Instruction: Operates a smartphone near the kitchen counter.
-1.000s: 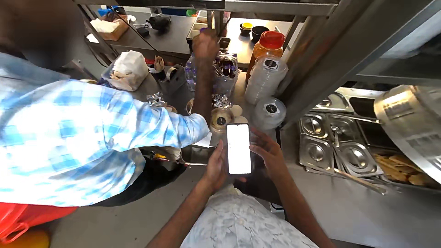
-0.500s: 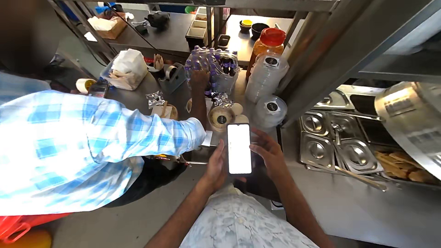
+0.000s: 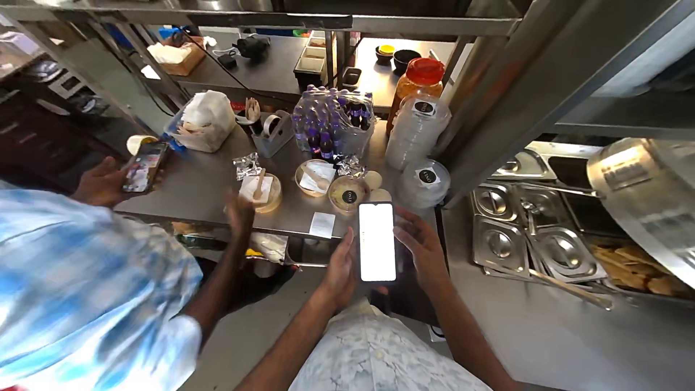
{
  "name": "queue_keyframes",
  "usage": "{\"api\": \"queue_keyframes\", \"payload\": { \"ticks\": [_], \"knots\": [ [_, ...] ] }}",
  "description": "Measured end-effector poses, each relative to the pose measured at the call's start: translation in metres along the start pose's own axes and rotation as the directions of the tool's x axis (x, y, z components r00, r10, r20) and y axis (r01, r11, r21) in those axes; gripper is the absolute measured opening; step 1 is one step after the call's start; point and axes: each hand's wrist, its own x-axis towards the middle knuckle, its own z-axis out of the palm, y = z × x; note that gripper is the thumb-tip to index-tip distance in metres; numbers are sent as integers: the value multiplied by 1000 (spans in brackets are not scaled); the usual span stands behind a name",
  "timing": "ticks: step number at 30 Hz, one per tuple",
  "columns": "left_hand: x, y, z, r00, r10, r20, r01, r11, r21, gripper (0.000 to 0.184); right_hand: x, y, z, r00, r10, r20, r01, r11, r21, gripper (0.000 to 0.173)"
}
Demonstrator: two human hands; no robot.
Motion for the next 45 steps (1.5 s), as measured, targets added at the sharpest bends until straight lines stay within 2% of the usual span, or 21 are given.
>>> {"api": "queue_keyframes", "payload": {
  "ticks": [7, 24, 33, 39, 41, 44, 45],
  "knots": [
    [2, -2, -5, 999, 12, -34, -11, 1000, 5, 74, -10, 18, -6, 997, 72, 36, -76, 993, 93, 37],
    [-4, -4, -12, 1000, 22, -6, -22, 998, -65, 75, -14, 11, 1, 988, 29, 154, -32, 999, 15, 51],
    [-7, 0, -14, 999, 38, -7, -39, 998, -54, 77, -13, 12, 4, 970, 36, 242, -35, 999, -8, 68],
    [-8, 1, -14, 995, 66, -68, -67, 998, -18, 74, -11, 14, 6, 953, 50, 297, -29, 997, -73, 83],
    [-7, 1, -14, 995, 66, -69, -67, 998, -7, 73, -10, 14, 11, 972, 28, 233, -8, 996, -86, 74],
    [-8, -2, -13, 998, 35, -47, -35, 999, 12, 73, -7, 7, 22, 998, 61, -34, -63, 996, -58, 17],
    [-8, -2, -12, 999, 26, -36, -25, 1000, 12, 74, -4, 3, 23, 990, 101, -93, -105, 994, -34, 31]
  ]
}}
